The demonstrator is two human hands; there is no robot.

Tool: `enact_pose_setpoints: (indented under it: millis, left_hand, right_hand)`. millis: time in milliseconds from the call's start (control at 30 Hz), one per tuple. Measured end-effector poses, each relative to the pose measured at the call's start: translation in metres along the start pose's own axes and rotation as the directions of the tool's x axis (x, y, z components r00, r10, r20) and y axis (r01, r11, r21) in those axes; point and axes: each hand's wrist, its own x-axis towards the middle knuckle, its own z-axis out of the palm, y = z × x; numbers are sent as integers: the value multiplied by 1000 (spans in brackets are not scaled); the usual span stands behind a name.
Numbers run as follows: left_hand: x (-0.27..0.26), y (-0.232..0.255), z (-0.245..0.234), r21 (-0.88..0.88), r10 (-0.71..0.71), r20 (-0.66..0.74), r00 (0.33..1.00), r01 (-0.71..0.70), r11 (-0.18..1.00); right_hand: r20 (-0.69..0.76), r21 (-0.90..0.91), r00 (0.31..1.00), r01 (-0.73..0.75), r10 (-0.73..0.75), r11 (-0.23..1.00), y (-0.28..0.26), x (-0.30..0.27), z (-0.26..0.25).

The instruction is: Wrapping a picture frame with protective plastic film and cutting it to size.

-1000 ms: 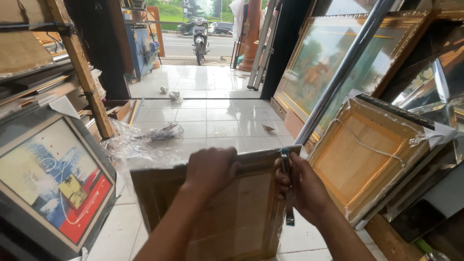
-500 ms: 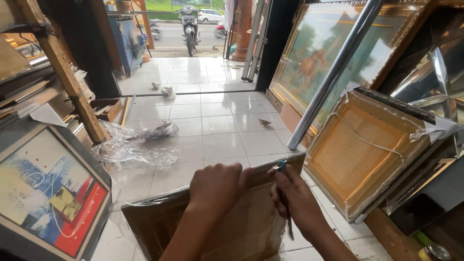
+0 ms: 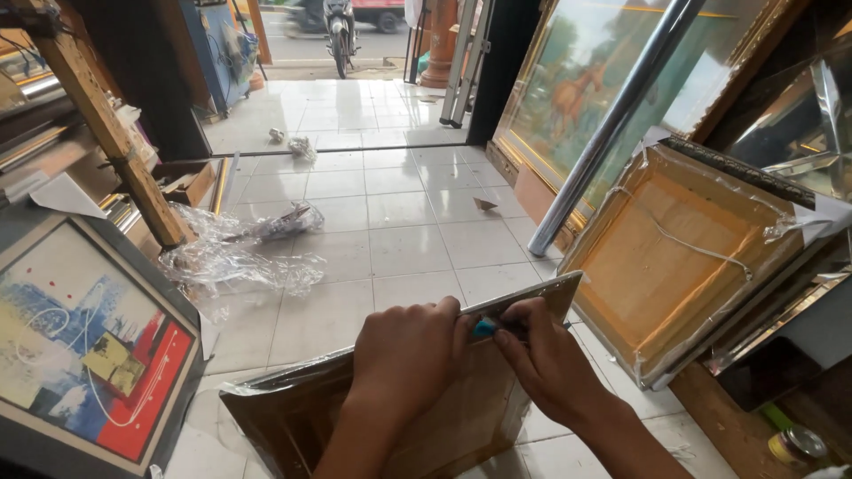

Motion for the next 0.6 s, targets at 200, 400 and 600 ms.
enact_pose_setpoints:
  millis: [200, 400, 600]
  left_hand:
    - [0, -1, 1, 10, 7, -18, 1000, -7, 1000]
    - [1, -5, 2, -29, 27, -44, 999, -28, 999]
    - [4, -13, 16, 66, 110, -111, 988, -104, 992]
  right_hand:
    - [26, -17, 999, -41, 41, 999, -3, 2, -2]
    - [21, -12, 998, -53, 53, 999, -13, 5, -6]
    - [32, -33, 972, -233, 234, 972, -29, 8, -13]
